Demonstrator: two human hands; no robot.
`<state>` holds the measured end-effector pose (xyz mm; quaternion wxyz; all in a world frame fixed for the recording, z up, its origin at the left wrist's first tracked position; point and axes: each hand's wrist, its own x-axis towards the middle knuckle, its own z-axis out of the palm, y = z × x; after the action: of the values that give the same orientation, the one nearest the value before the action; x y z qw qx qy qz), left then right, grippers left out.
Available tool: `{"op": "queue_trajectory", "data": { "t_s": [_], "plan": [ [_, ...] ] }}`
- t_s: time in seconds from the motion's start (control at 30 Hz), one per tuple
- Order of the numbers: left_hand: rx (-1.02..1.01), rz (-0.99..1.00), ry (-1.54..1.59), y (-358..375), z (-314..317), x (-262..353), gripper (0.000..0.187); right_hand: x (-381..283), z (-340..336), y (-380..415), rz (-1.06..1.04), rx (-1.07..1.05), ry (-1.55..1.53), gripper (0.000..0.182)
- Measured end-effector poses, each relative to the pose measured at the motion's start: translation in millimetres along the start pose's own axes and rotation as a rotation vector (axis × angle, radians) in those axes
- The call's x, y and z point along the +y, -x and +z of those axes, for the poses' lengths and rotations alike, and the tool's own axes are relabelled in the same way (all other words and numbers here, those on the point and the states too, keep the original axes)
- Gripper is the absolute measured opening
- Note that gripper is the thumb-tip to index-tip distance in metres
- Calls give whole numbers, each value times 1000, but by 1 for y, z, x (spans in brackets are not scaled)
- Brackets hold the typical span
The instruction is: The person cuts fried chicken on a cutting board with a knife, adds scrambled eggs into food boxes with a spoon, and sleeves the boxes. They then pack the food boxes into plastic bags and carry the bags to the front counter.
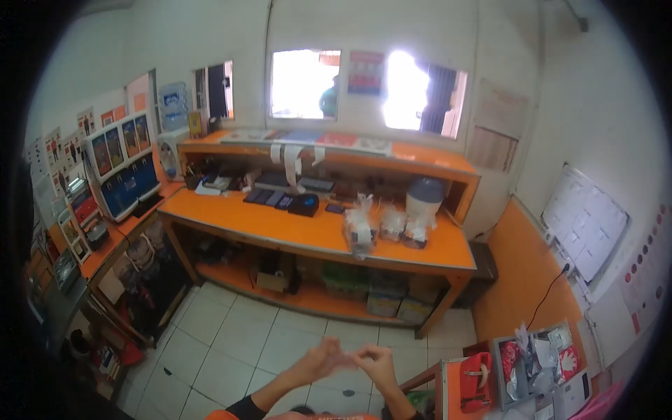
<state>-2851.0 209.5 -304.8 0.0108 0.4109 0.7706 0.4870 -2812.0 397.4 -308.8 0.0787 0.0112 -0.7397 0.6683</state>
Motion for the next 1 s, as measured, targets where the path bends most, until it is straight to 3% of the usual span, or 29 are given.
{"op": "queue_trajectory", "data": {
  "t_s": [0.2,0.27,0.43,0.5,0.6,0.67,0.7,0.77,0.8,0.83,0.9,0.93,1.0],
  "plan": [
    [277,-140,82,-106,-63,-119,30,31,39,-184,50,-38,-190,5],
    [373,-122,166,-145,-80,-153,28,42,49,-240,-202,78,-10,4],
    [350,-112,177,-241,-126,-240,24,55,58,-370,-198,197,123,5],
    [354,-108,152,-271,-141,-267,23,69,58,-422,19,319,-85,7],
    [421,-171,158,-295,-160,-314,21,115,50,-513,-86,501,-38,13],
    [336,-218,154,-299,-172,-344,21,95,49,-560,-255,567,321,8],
    [274,-264,139,-299,-176,-358,22,97,42,-584,-250,571,331,8],
    [241,-344,185,-297,-175,-379,23,115,24,-624,-708,460,958,12],
    [239,-327,178,-298,-176,-385,23,122,14,-632,-691,296,1145,16],
    [235,-310,169,-299,-177,-389,23,136,7,-637,-686,293,1143,16],
    [196,-344,202,-303,-176,-389,23,167,1,-629,-326,11,1431,26],
    [168,-365,236,-309,-175,-388,23,175,1,-625,-318,20,1430,26],
    [165,-314,264,-318,-164,-393,23,173,7,-615,-315,-14,1358,43]
  ]
}}
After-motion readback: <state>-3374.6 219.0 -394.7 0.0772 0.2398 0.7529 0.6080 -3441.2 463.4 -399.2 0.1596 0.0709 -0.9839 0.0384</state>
